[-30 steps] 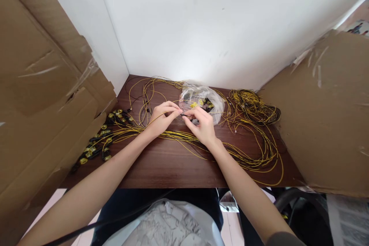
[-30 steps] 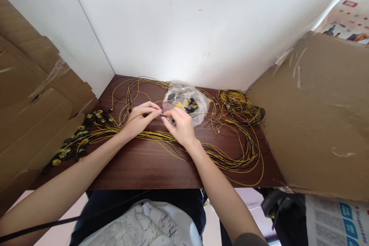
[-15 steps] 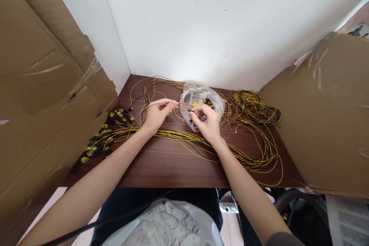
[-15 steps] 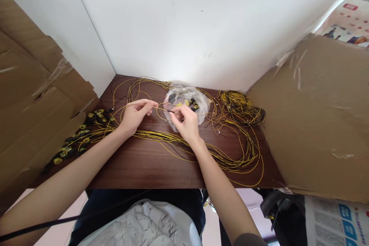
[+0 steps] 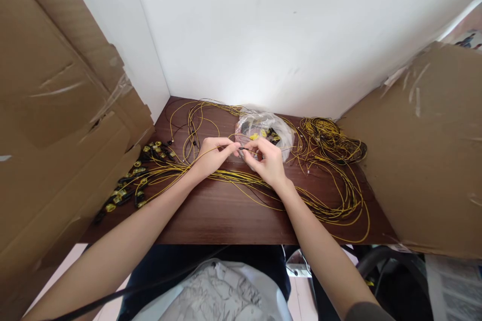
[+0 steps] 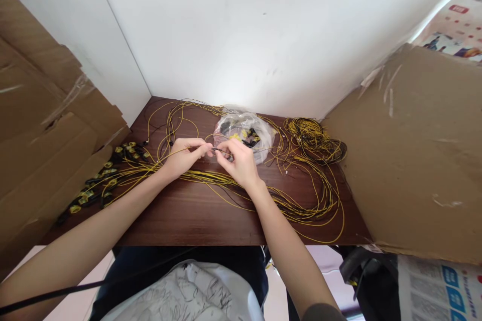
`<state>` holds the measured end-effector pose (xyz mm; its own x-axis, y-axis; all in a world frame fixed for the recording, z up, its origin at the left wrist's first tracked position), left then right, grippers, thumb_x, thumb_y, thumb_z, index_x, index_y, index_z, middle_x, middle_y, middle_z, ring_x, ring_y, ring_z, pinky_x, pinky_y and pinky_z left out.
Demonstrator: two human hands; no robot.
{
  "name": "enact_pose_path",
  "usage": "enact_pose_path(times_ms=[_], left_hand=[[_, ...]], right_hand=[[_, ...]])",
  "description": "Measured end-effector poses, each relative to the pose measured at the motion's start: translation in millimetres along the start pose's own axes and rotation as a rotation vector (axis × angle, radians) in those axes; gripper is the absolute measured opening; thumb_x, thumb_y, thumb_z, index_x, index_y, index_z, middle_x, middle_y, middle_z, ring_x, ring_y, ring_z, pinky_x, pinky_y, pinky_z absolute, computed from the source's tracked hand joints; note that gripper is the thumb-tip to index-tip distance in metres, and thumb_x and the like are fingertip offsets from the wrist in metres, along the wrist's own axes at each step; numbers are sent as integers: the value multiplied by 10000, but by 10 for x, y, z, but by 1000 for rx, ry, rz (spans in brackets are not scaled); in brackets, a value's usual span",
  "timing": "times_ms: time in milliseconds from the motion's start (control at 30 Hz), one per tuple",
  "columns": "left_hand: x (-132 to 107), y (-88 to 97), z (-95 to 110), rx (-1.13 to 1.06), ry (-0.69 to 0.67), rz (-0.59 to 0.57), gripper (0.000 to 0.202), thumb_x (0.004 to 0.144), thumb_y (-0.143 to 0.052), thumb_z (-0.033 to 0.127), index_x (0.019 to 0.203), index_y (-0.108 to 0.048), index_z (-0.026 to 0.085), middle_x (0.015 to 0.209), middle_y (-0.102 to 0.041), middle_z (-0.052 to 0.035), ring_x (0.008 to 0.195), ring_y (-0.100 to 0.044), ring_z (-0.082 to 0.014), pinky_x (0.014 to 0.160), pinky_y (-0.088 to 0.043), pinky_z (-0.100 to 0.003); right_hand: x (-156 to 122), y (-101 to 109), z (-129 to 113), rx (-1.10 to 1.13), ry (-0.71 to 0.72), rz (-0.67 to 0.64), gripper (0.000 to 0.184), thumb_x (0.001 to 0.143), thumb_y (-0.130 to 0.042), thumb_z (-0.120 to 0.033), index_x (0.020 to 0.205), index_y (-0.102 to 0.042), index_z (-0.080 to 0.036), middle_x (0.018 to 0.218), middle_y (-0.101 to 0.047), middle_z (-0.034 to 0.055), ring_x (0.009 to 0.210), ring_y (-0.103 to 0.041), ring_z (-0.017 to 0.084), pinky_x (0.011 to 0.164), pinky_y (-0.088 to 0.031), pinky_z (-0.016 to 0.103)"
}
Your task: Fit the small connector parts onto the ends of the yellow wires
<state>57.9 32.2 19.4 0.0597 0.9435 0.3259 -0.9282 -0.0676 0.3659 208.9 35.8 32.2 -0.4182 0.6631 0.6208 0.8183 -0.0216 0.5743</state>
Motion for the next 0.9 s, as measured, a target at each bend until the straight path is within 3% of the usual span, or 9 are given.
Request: enact_pose_path(times_ms=[267, 567, 767, 900], left_hand=[[37, 115, -153, -319, 155, 223, 278, 751, -635, 369, 632, -671, 121, 584, -638, -33, 488, -491, -76, 483, -382, -198], [39, 197, -240, -588, 253, 392, 272, 694, -700, 382, 645, -659, 117, 600, -606, -22, 489, -474, -55, 450, -354, -177], [51, 224, -241, -711, 264, 413, 266, 680, -717, 382, 658, -653, 125, 595, -581, -9, 491, -464, -50, 442, -342, -169], [57, 203, -186, -708, 244, 349, 278, 690, -706, 396, 663, -643, 127, 602, -588, -8, 485, -467, -52, 445, -347, -176]], right_hand=[[25, 263, 157, -80, -98, 150, 77, 815, -559, -236, 822, -612, -180, 705, -589, 5, 587, -521, 111, 541, -430, 242], [13, 512, 282, -168, -137, 289, 88, 793, -580, -233, 816, -649, -182, 696, -633, 8, 585, -561, 123, 587, -483, 266], [-15, 531, 332, -140, -178, 312, 107, 794, -588, -262, 827, -648, -180, 700, -629, 12, 595, -571, 128, 583, -496, 269], [-47, 452, 379, -39, -258, 303, 135, 803, -584, -293, 858, -641, -184, 727, -641, 18, 621, -594, 138, 609, -520, 285]])
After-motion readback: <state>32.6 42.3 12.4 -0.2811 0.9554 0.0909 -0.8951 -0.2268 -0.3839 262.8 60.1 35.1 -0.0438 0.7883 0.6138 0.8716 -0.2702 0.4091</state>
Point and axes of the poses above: each hand's wrist, its own x-axis towards the middle knuckle, its own y-axis out of the back of the hand, z = x × y, the point moved 5 cm from there along x, towards the middle knuckle
